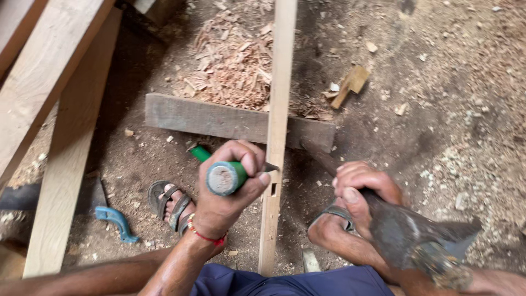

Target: The person uses a mallet and a chisel to carve a rectangular hole into a wooden plank while sitting on a ground covered in wood shavings.

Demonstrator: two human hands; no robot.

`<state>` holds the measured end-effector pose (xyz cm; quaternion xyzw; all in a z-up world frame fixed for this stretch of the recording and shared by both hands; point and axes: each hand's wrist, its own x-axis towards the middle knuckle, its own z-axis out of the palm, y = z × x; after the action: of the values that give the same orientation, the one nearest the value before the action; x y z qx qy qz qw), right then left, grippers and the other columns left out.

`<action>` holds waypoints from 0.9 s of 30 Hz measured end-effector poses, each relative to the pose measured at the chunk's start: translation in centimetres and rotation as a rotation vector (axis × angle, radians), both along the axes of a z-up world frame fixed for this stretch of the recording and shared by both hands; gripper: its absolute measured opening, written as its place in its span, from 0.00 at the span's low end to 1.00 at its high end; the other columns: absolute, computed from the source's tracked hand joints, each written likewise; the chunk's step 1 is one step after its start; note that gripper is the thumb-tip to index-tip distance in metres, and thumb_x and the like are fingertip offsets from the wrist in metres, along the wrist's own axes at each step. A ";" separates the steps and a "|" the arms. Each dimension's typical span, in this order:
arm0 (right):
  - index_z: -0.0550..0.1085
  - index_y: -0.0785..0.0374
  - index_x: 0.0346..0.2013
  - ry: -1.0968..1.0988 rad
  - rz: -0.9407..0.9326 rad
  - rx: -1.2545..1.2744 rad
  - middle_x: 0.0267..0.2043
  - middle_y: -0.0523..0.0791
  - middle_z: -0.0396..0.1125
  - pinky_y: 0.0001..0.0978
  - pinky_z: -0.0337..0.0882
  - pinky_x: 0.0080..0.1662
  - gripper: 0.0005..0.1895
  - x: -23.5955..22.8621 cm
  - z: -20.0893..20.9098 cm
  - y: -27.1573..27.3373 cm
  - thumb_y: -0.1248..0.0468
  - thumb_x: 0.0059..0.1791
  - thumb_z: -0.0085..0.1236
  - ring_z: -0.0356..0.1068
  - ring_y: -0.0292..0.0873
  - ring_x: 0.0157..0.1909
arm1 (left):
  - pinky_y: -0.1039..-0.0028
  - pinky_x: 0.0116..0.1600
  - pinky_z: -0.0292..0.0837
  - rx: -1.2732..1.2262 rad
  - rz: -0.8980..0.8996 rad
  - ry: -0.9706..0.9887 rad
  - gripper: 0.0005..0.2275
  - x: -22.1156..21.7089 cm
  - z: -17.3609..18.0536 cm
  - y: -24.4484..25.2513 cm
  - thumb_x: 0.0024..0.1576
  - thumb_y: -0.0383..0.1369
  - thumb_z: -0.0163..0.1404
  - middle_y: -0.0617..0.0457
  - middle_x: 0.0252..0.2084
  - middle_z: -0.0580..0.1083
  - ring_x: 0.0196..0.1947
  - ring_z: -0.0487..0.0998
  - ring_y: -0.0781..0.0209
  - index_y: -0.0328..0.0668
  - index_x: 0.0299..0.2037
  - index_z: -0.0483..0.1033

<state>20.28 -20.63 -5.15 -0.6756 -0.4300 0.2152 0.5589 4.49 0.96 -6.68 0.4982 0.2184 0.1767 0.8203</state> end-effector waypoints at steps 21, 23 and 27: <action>0.62 0.64 0.48 0.050 -0.176 0.060 0.32 0.47 0.69 0.41 0.78 0.54 0.12 2.4 -2.2 -1.1 0.60 0.65 0.52 0.74 0.42 0.38 | 0.80 0.46 0.71 0.035 -0.004 -0.042 0.10 1.6 -0.8 0.1 0.55 0.21 0.59 0.61 0.38 0.71 0.39 0.71 0.74 0.43 0.38 0.69; 0.61 0.64 0.48 0.050 -0.179 0.043 0.32 0.47 0.67 0.41 0.78 0.53 0.11 2.6 -1.9 -0.9 0.61 0.65 0.51 0.73 0.42 0.38 | 0.80 0.45 0.72 0.052 0.003 -0.038 0.10 1.6 -0.9 -0.1 0.55 0.22 0.58 0.61 0.37 0.71 0.38 0.71 0.74 0.43 0.38 0.69; 0.60 0.64 0.48 -0.003 -0.194 0.028 0.33 0.47 0.66 0.41 0.79 0.50 0.09 3.1 -1.8 -0.4 0.63 0.65 0.50 0.72 0.42 0.37 | 0.79 0.43 0.73 0.099 0.032 -0.017 0.09 1.8 -1.5 0.0 0.55 0.24 0.58 0.62 0.36 0.72 0.36 0.72 0.75 0.44 0.38 0.70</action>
<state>23.35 -21.02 -7.00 -0.7064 -0.3662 0.1530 0.5860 6.24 1.00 -8.13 0.5331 0.2106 0.2047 0.7935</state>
